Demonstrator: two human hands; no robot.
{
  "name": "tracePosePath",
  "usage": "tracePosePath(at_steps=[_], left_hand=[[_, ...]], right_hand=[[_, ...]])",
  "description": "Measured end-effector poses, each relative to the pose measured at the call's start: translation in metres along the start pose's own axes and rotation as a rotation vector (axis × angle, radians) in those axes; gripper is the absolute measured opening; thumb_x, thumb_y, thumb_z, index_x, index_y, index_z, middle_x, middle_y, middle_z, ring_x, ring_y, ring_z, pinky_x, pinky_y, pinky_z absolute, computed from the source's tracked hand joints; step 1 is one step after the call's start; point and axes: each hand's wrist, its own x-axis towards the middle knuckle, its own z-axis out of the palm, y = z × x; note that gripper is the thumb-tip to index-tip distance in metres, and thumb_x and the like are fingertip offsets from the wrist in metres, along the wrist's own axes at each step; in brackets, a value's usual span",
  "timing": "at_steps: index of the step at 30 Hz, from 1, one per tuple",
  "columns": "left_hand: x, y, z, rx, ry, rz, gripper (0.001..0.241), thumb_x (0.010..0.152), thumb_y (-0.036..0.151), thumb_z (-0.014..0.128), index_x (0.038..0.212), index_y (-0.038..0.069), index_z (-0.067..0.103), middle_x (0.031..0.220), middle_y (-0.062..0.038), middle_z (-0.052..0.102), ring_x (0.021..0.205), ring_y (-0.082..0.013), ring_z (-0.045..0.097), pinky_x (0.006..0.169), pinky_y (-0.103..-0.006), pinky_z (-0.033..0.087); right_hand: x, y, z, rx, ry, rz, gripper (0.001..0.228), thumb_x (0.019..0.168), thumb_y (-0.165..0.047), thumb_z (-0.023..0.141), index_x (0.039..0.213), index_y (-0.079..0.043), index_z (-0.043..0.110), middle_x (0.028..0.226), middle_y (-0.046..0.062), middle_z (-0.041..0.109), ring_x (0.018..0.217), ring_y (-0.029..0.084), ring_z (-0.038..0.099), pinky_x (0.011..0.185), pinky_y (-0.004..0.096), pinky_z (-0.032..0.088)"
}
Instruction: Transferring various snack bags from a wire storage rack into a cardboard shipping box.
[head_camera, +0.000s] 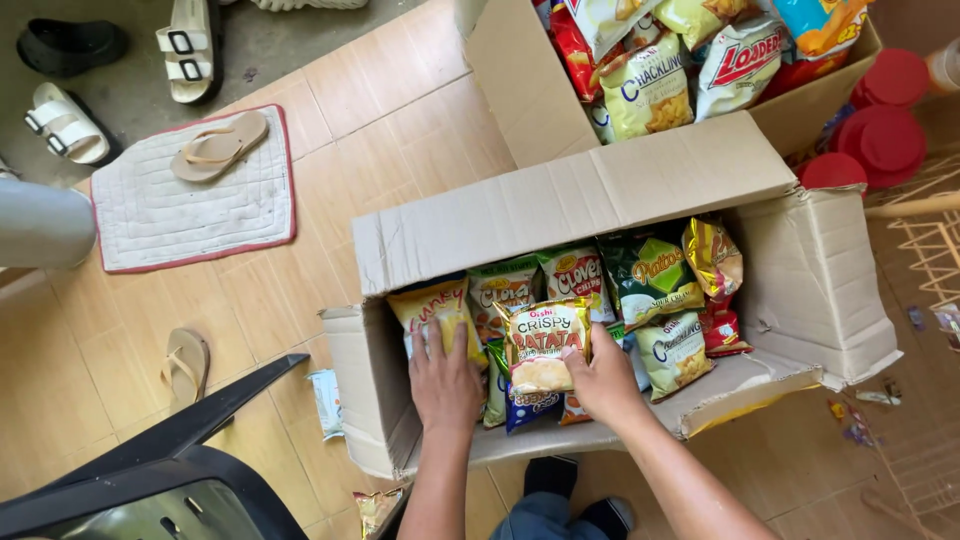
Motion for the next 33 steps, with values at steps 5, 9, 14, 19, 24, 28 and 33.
tracePosePath(at_steps=[5,9,14,19,24,28,33], left_hand=[[0.009,-0.014,0.016,0.177,-0.287,0.143,0.071,0.084,0.009,0.067,0.150,0.022,0.043,0.155,-0.018,0.037,0.142,-0.0420,0.037,0.113,-0.0447,0.038],[0.015,-0.016,0.010,0.165,-0.370,0.138,0.076,0.084,0.006,0.066,0.153,0.025,0.040,0.157,-0.017,0.035,0.144,-0.0407,0.037,0.117,-0.0427,0.036],[0.009,-0.009,-0.011,-0.015,-0.272,0.158,0.075,0.078,0.016,0.072,0.148,0.015,0.045,0.156,-0.022,0.036,0.141,-0.0476,0.037,0.112,-0.0481,0.035],[-0.006,0.012,-0.035,-0.007,-0.304,0.029,0.062,0.086,0.018,0.068,0.145,0.013,0.048,0.154,-0.020,0.040,0.131,-0.0412,0.047,0.105,-0.0484,0.042],[-0.025,-0.004,-0.019,0.014,-0.375,0.056,0.067,0.082,0.015,0.068,0.146,0.016,0.049,0.155,-0.021,0.040,0.127,-0.0402,0.050,0.102,-0.0482,0.044],[-0.027,-0.012,-0.011,-0.037,-0.363,0.054,0.073,0.076,0.017,0.072,0.146,0.015,0.049,0.155,-0.023,0.041,0.129,-0.0426,0.049,0.105,-0.0484,0.043],[-0.017,-0.048,0.084,-0.190,-0.144,0.091,0.065,0.075,0.024,0.077,0.134,0.005,0.058,0.139,-0.032,0.050,0.124,-0.0480,0.053,0.104,-0.0528,0.044]], right_hand=[[0.005,0.007,0.000,0.034,-0.006,0.073,0.030,0.093,-0.021,0.065,0.119,-0.006,0.058,0.105,0.013,0.076,0.091,0.025,0.073,0.085,0.042,0.055],[0.010,-0.005,-0.003,-0.013,0.007,0.127,0.033,0.094,-0.021,0.065,0.123,-0.007,0.056,0.107,0.013,0.075,0.087,0.025,0.072,0.084,0.041,0.054],[0.023,-0.005,0.017,0.049,0.035,0.079,0.027,0.096,-0.021,0.064,0.118,-0.005,0.058,0.105,0.014,0.074,0.092,0.024,0.072,0.085,0.041,0.054],[0.032,-0.022,0.041,0.035,0.024,0.036,0.027,0.095,-0.021,0.065,0.116,-0.005,0.058,0.108,0.014,0.072,0.099,0.027,0.070,0.088,0.043,0.054],[0.022,-0.032,0.054,-0.065,0.148,-0.037,0.050,0.090,-0.018,0.069,0.133,-0.003,0.048,0.127,0.022,0.058,0.114,0.038,0.061,0.096,0.048,0.051],[0.012,-0.036,0.050,-0.322,-0.061,-0.145,0.060,0.091,-0.019,0.069,0.146,-0.013,0.047,0.148,0.018,0.042,0.131,0.040,0.048,0.110,0.048,0.042],[0.012,-0.029,0.005,-0.291,0.000,-0.350,0.059,0.094,-0.018,0.069,0.148,-0.008,0.047,0.157,0.023,0.037,0.138,0.041,0.041,0.115,0.054,0.028]])
